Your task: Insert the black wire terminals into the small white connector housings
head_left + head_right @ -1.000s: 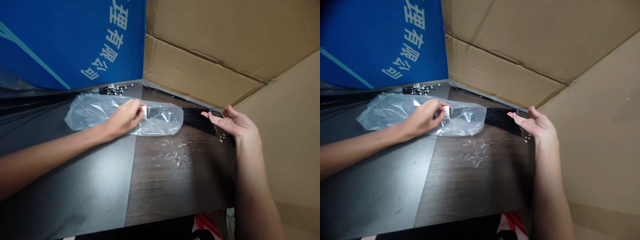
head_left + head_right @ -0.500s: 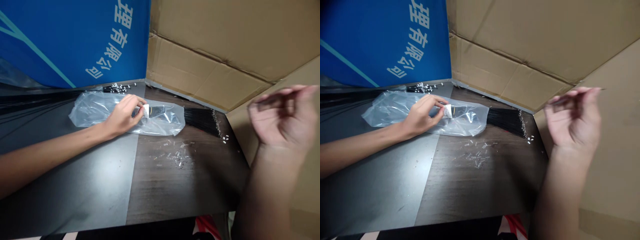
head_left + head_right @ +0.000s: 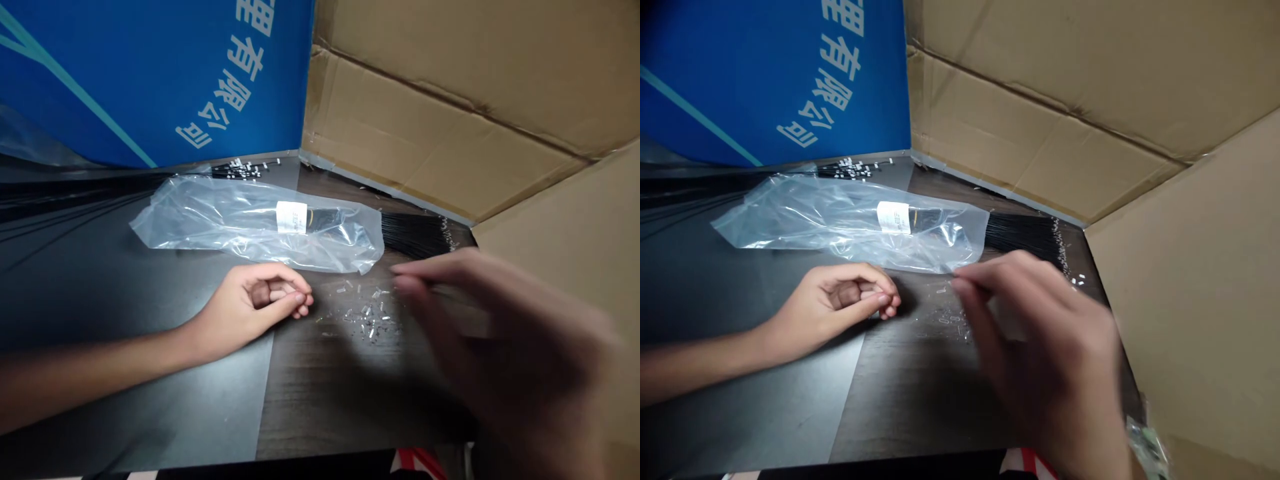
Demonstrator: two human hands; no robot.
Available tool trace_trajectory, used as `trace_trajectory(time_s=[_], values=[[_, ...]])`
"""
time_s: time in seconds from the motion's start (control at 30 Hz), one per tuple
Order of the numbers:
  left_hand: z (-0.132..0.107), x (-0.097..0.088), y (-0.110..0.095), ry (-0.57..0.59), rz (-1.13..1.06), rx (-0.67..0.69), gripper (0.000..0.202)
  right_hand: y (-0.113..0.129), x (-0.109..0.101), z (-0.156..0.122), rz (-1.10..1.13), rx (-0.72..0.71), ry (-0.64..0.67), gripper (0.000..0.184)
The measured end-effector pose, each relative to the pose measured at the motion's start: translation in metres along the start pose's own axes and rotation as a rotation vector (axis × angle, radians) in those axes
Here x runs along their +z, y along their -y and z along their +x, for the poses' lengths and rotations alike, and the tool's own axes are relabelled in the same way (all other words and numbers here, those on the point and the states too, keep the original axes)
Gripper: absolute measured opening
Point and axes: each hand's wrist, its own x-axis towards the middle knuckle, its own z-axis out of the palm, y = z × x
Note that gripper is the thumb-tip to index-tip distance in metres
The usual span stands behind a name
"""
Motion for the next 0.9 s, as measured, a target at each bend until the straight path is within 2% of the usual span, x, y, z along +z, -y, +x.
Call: trace_trajectory(time_s=[0.03,0.1,0.2,0.43,0.73,0.9], values=[[0.000,-0.001,0.002,0.000,-0.036,-0.034,0.006,0.005,0.018,0.009,-0.053,-0.043,0.083,0.013],[-0.001,-0.002,0.005,0.003,-0.078,-0.084,0.009,0.011,0.047,0.020,-0.020,-0.065,0.174,0.007],[-0.002,-0.003,0.005,0.016,-0.104,-0.113,0.010,0.011,0.066,0.020,0.093,-0.017,0.260,0.010],[-0.002,-0.005,0.003,-0.015,-0.088,-0.087,0.008,0.010,0.070,0.017,0.236,0.178,0.359,0.011],[-0.005,-0.005,0.010,-0.002,-0.039,-0.086,0.012,0.010,0.075,0.016,0.224,0.237,0.403,0.011],[-0.005,-0.006,0.010,0.015,-0.015,-0.054,0.005,0.011,0.085,0.012,0.329,0.282,0.357,0.010]])
